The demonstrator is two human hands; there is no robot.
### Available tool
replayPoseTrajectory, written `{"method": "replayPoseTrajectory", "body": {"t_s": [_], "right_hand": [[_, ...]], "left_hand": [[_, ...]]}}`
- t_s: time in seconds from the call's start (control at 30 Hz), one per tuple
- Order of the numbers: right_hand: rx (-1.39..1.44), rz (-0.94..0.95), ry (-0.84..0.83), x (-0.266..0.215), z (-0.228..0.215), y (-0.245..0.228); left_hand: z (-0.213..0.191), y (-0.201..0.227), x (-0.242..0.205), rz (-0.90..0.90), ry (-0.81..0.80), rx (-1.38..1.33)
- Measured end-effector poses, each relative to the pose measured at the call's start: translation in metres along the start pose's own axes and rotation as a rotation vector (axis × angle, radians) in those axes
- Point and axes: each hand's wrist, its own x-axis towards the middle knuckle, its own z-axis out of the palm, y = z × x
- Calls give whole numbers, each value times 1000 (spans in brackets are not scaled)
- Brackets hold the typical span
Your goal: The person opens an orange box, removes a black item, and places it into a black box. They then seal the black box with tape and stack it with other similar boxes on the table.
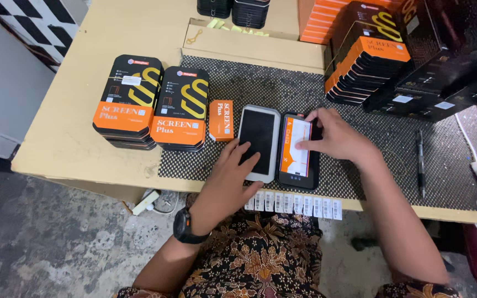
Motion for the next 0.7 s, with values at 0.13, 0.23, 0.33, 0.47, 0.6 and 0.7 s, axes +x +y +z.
{"method": "replayPoseTrajectory", "body": {"t_s": [0.13,0.23,0.33,0.47,0.6,0.7], "right_hand": [[-38,43,-84,9,3,10],[-61,-22,-50,8,-1,4],[53,-80,23,7,1,3],[685,-50,11,23,5,-12],[773,-47,-50,27,22,-42],[644,-89,20,37,16,-22]], "left_hand": [[2,-10,-4,-5,37,-70],[-1,-19,-2,-5,43,-93],[0,-25,-3,18,67,-132],[-8,-12,-9,102,208,-185],[1,-19,-8,290,299,-70],[1,-11,-2,216,63,137]]}}
